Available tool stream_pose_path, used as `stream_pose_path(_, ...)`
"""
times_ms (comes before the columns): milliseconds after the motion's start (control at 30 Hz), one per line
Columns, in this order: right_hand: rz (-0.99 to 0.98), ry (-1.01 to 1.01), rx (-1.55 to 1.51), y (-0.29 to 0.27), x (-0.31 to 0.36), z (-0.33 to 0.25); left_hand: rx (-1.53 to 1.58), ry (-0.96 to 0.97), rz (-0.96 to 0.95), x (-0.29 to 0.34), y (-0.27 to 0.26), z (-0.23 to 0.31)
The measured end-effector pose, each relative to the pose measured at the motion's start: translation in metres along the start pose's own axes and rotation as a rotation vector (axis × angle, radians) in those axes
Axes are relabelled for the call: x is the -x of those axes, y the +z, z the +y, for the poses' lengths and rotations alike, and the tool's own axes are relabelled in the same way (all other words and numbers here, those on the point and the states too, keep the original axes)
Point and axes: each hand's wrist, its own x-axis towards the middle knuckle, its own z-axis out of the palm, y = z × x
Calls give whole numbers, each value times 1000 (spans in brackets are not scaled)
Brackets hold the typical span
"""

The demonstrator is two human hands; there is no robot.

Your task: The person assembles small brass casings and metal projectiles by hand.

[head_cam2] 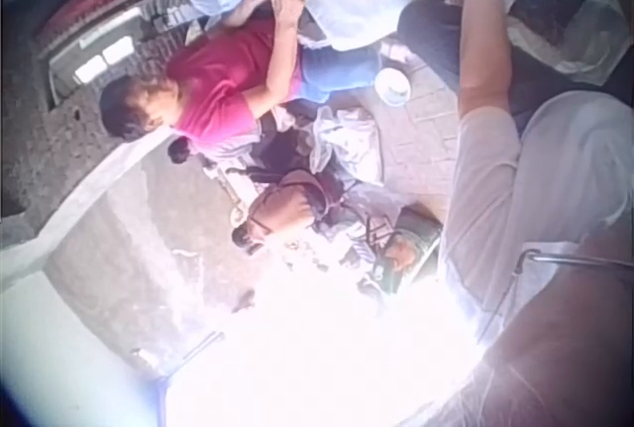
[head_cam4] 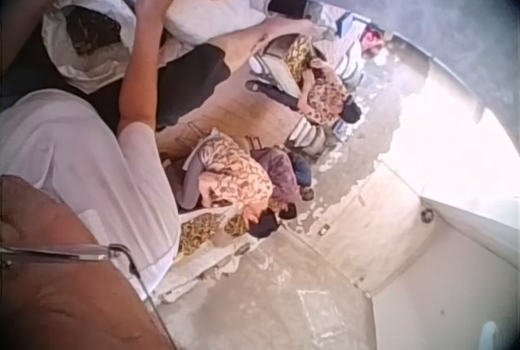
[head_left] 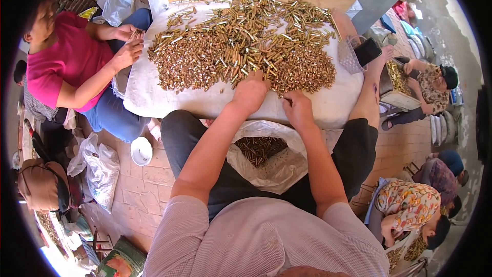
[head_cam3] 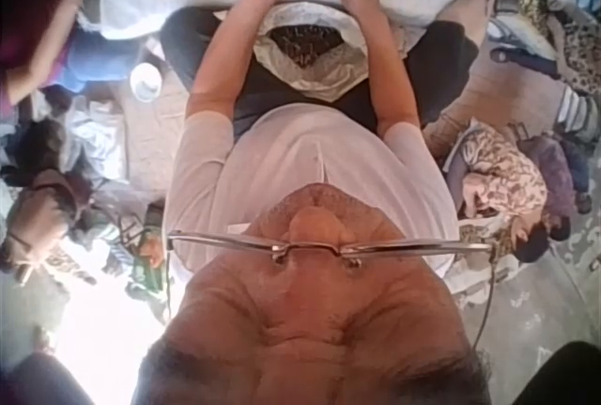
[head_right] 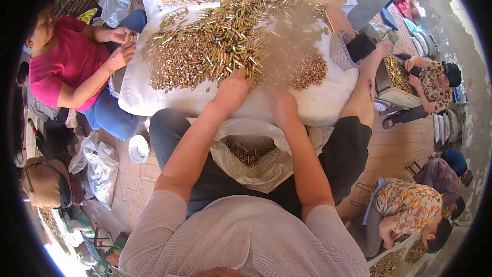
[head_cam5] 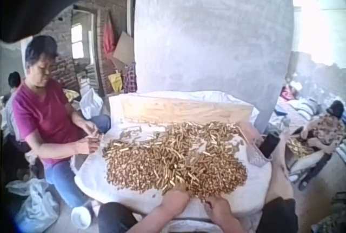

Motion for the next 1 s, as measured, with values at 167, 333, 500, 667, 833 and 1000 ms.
stream_pose_path(167,-30,243,-319,-1,3,17,38,11,-38,-5,8,-2)
stream_pose_path(333,-78,552,-1068,-20,-2,2,226,-57,-80,-4,4,-4)
stream_pose_path(500,-72,590,-1281,-19,0,-1,815,-116,-84,-7,1,-3)
stream_pose_path(667,-47,596,-1411,-14,1,-4,1197,-139,-129,-8,9,-1)
stream_pose_path(833,-35,620,-1427,-18,2,-6,1189,-195,-189,-8,-7,9)
stream_pose_path(1000,-43,606,-1420,-21,1,-6,1247,-246,-241,-7,-9,9)
